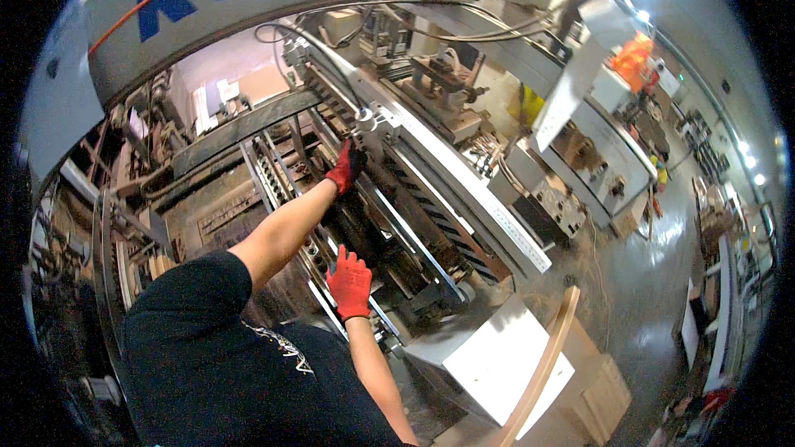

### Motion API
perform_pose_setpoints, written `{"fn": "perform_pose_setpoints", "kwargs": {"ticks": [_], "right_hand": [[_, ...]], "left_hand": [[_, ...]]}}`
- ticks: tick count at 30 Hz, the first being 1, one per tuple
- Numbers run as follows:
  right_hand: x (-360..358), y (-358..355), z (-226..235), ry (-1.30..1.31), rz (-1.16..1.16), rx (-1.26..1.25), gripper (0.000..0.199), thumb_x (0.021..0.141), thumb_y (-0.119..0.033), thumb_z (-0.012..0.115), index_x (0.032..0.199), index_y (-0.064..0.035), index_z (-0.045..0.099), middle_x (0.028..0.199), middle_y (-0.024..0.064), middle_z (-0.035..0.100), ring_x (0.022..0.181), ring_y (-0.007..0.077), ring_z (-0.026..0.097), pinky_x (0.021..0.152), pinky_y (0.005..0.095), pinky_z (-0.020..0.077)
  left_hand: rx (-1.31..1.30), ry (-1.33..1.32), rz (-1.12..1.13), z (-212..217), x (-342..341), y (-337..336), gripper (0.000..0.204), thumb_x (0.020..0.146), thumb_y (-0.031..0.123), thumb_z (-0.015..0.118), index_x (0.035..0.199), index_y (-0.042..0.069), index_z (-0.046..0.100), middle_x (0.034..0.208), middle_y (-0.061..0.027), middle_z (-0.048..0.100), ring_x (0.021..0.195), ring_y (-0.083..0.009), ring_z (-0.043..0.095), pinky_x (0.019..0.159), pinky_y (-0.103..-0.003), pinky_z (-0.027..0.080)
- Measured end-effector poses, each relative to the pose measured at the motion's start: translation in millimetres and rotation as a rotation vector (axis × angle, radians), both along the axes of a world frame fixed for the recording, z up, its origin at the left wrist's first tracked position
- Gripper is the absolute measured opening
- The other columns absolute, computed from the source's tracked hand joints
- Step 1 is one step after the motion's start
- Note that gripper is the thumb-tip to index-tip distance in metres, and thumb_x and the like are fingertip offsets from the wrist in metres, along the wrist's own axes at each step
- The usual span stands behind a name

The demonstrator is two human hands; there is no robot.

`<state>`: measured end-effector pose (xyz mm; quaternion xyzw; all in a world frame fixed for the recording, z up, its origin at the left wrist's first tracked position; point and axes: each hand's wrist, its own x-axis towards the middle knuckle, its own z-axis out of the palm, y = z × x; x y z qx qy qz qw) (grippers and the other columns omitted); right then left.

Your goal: The person feeds curved wooden slats into a large industrial woodworking machine, handling them by hand and carefully aligning them with the machine's intake mechanism.

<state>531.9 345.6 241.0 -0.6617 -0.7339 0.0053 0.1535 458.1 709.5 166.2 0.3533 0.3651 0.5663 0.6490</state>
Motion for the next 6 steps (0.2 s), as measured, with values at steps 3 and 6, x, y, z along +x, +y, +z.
{"fn": "perform_pose_setpoints", "kwargs": {"ticks": [3,6], "right_hand": [[5,1,-4,0.023,0.004,-0.055,0.064,0.078,-0.042,0.074,0.130,-0.0109,0.055,0.100,0.0087,0.063,0.088,0.0257,0.064,0.072,0.0382,0.0536],[-6,-4,1,0.080,0.046,-0.030,0.067,0.078,-0.043,0.074,0.134,-0.0117,0.053,0.101,0.0093,0.063,0.091,0.0265,0.064,0.073,0.0386,0.0537]], "left_hand": [[-0.122,0.197,0.229,33,-8,-77,0.072,0.095,0.052,0.056,0.150,0.010,0.035,0.145,-0.0124,0.049,0.132,-0.0286,0.046,0.109,-0.036,0.036],[0.165,0.549,0.414,76,-39,-157,0.075,0.089,0.033,0.072,0.148,0.007,0.034,0.145,-0.0155,0.048,0.135,-0.0288,0.043,0.111,-0.036,0.032]]}}
